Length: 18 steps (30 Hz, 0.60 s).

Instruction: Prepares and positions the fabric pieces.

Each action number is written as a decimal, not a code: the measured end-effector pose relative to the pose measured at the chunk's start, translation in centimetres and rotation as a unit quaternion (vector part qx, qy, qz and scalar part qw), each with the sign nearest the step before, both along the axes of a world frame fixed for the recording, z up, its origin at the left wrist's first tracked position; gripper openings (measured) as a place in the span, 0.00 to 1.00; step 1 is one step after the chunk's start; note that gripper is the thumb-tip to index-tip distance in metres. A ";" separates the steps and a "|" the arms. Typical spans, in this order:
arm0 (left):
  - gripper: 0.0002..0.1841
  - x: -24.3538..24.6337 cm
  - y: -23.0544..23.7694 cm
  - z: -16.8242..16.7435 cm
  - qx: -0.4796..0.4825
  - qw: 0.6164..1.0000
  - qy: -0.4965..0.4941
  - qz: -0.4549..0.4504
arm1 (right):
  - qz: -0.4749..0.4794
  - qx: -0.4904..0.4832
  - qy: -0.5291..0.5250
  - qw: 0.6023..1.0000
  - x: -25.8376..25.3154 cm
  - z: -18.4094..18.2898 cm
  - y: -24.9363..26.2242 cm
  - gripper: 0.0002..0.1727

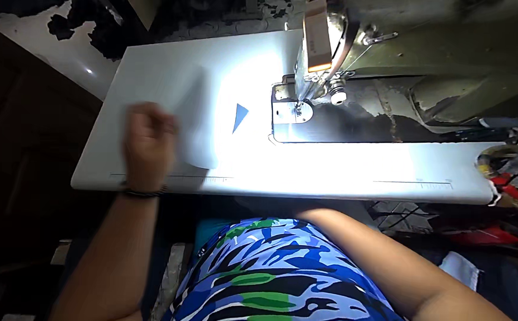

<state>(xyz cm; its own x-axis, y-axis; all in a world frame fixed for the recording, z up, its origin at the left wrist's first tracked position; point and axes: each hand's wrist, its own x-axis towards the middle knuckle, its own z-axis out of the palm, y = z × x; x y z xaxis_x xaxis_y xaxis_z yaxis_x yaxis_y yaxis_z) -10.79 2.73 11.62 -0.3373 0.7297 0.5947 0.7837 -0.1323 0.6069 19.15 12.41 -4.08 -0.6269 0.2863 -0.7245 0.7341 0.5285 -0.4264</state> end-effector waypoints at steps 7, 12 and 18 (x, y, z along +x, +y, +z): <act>0.28 -12.7 -7.1 -6.7 -0.292 0.922 0.092 0.237 | -0.041 -0.038 0.048 0.997 6.2 3.1 0.9 0.31; 0.23 -13.1 -8.6 -8.1 -0.281 0.932 0.182 0.138 | -0.061 -0.032 0.203 0.977 11.0 7.0 1.6 0.24; 0.19 -4.1 -5.0 -6.2 -0.396 0.880 0.256 0.067 | -0.078 0.109 0.404 0.905 7.2 11.5 2.5 0.18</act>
<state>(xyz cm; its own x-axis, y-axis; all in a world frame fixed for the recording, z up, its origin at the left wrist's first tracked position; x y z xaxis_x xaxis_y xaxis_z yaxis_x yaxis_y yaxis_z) -14.92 -2.26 5.44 -0.2882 0.9574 0.0173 0.9572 0.2876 0.0310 26.37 14.86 7.44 -0.8667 0.4974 0.0377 0.3014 0.5823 -0.7551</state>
